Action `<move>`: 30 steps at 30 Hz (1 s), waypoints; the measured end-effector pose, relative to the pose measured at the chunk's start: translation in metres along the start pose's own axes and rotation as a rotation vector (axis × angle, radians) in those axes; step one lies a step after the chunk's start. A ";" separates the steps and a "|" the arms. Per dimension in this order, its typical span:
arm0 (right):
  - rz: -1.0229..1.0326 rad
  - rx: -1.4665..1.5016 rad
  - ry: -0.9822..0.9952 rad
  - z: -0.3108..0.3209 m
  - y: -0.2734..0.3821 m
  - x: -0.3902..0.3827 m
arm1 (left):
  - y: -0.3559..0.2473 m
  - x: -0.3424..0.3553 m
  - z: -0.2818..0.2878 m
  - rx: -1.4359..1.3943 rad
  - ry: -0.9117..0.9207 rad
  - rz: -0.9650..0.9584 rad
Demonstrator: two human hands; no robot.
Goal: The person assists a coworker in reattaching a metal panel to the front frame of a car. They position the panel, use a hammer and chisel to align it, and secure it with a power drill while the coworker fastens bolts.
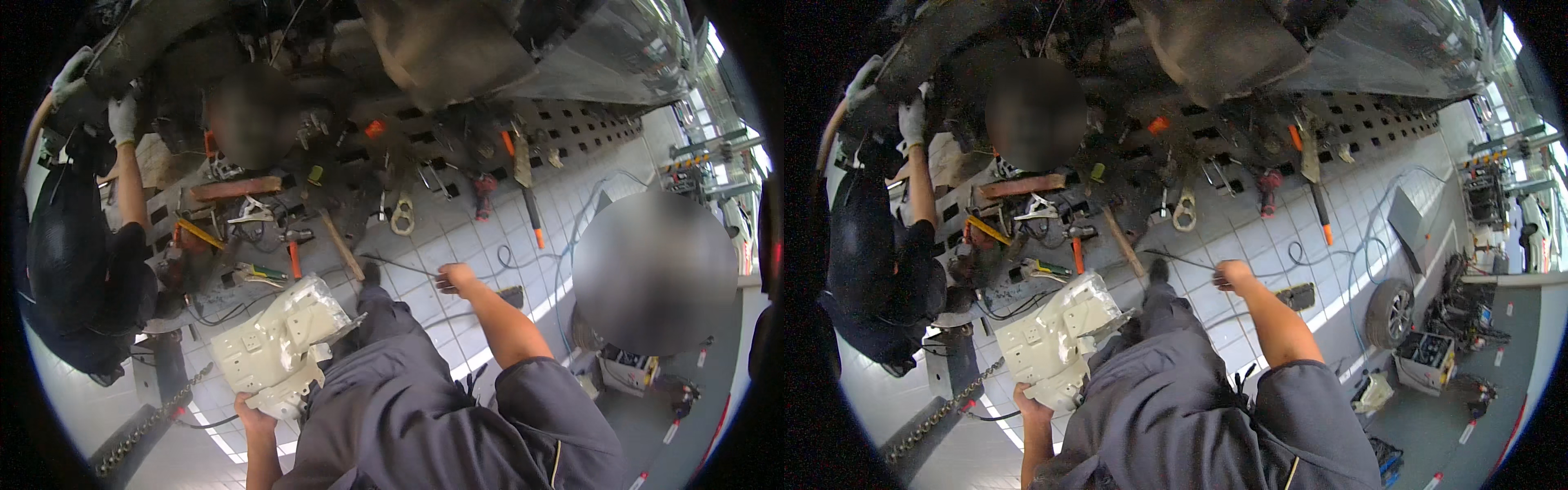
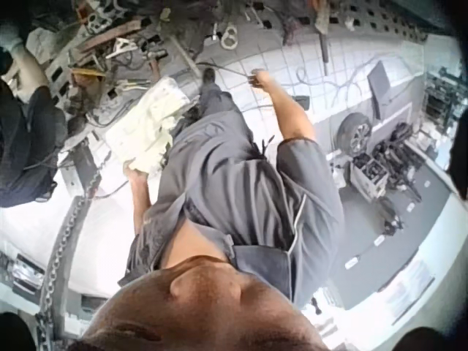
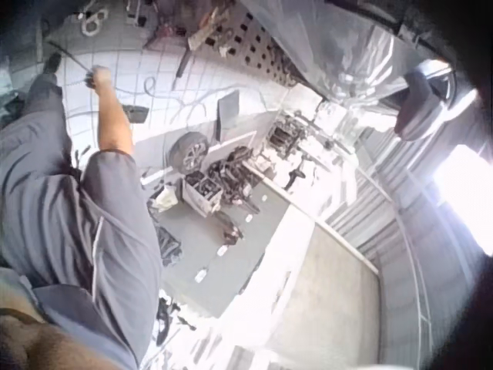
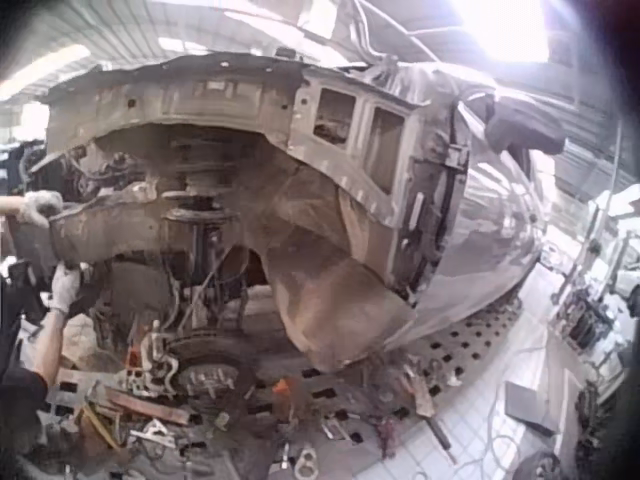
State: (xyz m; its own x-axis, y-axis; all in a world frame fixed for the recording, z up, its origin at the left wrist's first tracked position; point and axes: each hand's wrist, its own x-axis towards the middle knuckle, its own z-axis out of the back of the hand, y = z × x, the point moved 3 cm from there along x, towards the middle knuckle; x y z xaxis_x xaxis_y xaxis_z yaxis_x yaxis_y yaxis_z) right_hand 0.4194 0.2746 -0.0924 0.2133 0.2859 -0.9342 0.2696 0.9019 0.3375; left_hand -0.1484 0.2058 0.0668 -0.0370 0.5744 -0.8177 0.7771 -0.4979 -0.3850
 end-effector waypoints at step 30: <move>0.698 -0.113 0.030 0.087 0.118 0.133 | 0.038 -0.053 -0.015 -0.164 -0.534 -0.135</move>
State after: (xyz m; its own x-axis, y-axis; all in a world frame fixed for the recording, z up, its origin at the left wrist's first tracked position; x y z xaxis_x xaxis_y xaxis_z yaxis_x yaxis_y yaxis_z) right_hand 0.5616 0.3909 -0.1671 0.2748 0.8168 -0.5072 -0.0198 0.5322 0.8464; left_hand -0.1079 0.1658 0.1021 -0.4218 0.1965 -0.8851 0.8292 -0.3113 -0.4643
